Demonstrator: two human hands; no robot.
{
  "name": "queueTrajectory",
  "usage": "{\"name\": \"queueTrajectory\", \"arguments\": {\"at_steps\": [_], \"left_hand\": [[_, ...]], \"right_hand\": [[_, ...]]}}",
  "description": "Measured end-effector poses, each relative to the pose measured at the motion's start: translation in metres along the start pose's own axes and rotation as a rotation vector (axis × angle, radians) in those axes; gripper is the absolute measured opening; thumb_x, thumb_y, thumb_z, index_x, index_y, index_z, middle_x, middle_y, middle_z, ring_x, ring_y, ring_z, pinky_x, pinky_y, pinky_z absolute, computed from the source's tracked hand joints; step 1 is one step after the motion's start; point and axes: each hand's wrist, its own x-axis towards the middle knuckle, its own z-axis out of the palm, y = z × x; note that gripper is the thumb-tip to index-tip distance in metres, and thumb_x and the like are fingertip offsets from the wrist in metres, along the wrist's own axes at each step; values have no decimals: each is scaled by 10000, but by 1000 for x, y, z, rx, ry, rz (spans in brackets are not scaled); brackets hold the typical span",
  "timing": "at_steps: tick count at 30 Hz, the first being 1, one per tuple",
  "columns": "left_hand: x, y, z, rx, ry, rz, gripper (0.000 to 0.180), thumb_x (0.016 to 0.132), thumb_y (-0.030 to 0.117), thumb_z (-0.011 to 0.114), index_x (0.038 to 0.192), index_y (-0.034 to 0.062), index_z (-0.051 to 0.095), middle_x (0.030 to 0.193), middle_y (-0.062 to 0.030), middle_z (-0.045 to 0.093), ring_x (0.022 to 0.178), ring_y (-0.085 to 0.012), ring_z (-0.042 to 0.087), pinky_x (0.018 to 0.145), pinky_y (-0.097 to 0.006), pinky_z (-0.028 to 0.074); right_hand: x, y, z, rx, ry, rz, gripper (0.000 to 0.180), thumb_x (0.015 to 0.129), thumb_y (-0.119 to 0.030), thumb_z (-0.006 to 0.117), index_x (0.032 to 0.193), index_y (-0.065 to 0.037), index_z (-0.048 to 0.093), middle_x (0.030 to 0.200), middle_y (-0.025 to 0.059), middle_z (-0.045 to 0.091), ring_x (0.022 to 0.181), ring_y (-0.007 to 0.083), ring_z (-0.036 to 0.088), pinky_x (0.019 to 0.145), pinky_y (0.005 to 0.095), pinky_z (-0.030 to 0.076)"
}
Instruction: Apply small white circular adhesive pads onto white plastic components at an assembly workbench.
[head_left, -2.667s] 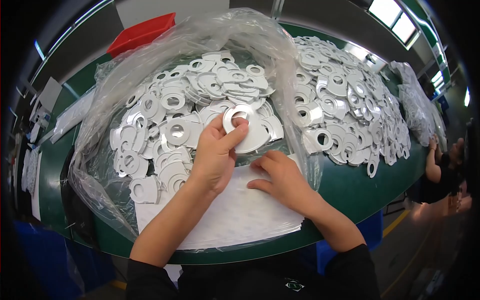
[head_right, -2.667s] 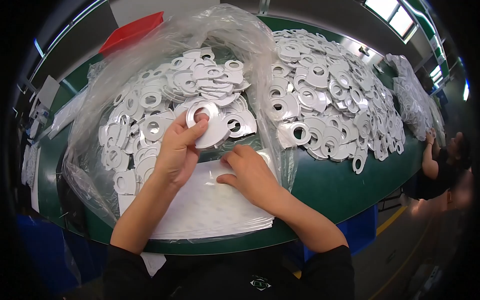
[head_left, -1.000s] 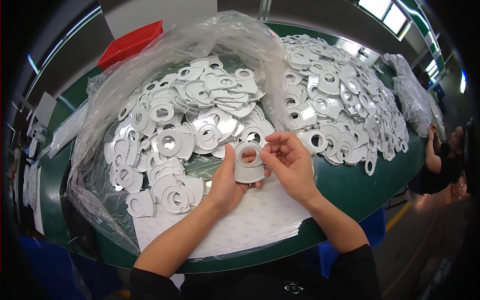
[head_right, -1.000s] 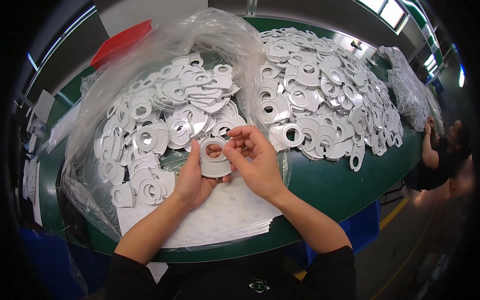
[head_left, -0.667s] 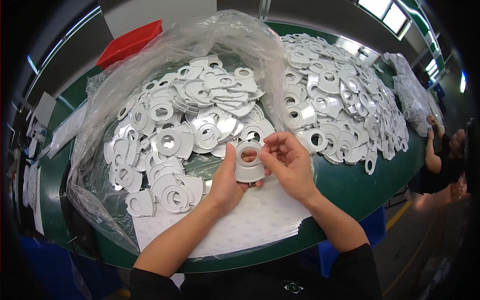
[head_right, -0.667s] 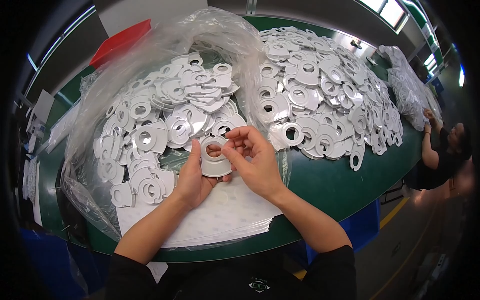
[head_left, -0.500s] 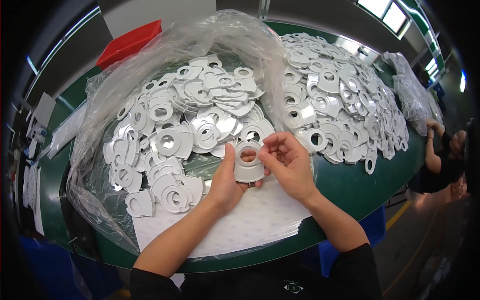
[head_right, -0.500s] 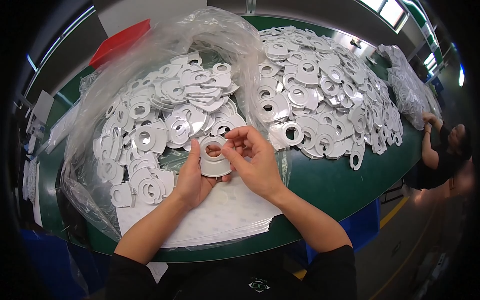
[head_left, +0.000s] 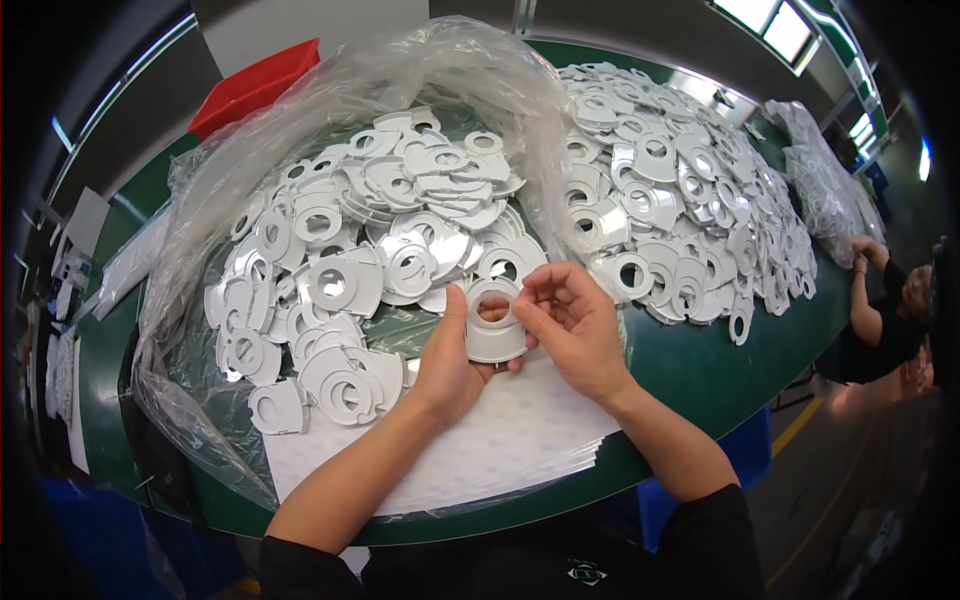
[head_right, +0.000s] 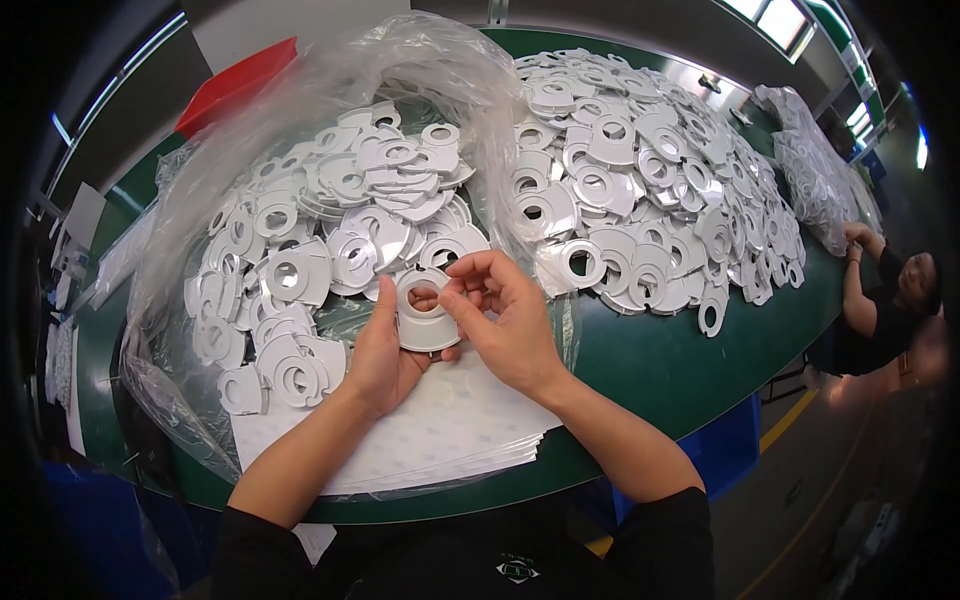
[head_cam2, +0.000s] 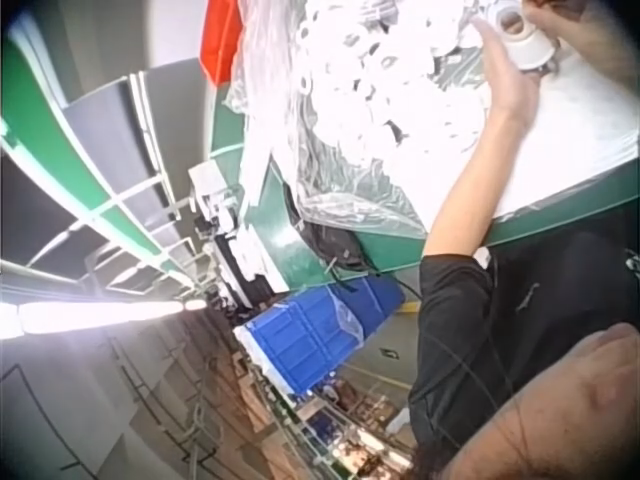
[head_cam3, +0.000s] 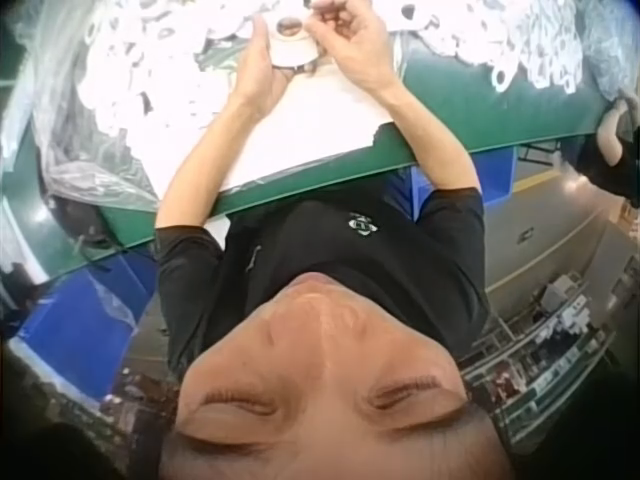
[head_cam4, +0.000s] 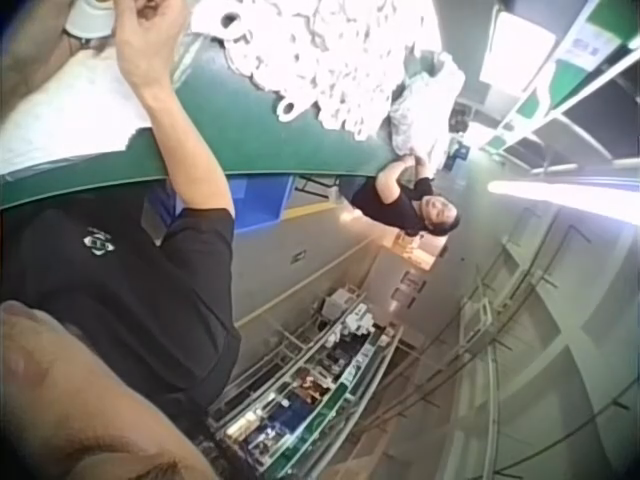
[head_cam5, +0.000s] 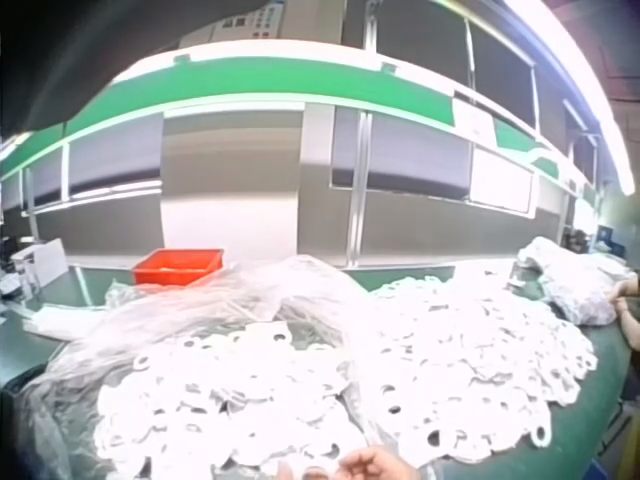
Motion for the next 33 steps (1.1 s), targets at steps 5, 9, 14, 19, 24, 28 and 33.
{"name": "queueTrajectory", "arguments": {"at_steps": [5,9,14,19,24,28,33], "left_hand": [[0,0,1,-5,1,-2,631,972,562,162,1116,44,494,1017,-87,585,876,-204,577,648,-309,448],[-1,1,3,5,26,-6,622,973,561,160,1115,50,487,1014,-88,583,871,-206,576,644,-311,448],[0,1,2,-10,21,-5,613,971,566,160,1097,59,481,1004,-83,582,870,-205,575,638,-307,445],[0,0,1,-38,-6,3,583,971,564,191,1082,70,481,990,-74,580,869,-199,575,633,-298,441],[-2,3,5,98,2,62,277,973,330,434,1069,74,478,981,-56,570,859,-164,574,611,-285,451],[-1,0,1,68,1,53,177,941,202,476,1066,78,471,994,-54,563,851,-154,575,602,-279,455],[-1,0,0,70,5,49,177,920,153,460,1081,80,449,995,-79,560,837,-168,577,602,-292,457]], "right_hand": [[0,0,0,-5,-2,3,204,870,-45,622,1038,7,519,862,29,560,662,46,518,579,188,464],[0,1,0,-13,2,1,208,868,-50,626,1037,9,520,860,32,563,660,45,517,579,188,463],[0,1,-1,-29,4,-5,204,865,-51,629,1028,9,523,855,33,565,652,45,516,579,187,462],[0,2,0,-36,11,-18,194,858,-36,628,1016,8,524,844,31,567,634,45,514,569,185,460],[0,2,1,-56,16,-36,187,853,-23,626,1007,10,525,834,34,573,627,46,520,552,193,468],[-1,0,3,-79,20,-49,183,846,-14,628,998,13,530,827,37,578,631,50,532,547,206,487],[-1,0,2,-163,18,-98,201,844,9,614,1024,12,527,856,48,583,664,65,544,573,209,486]]}}
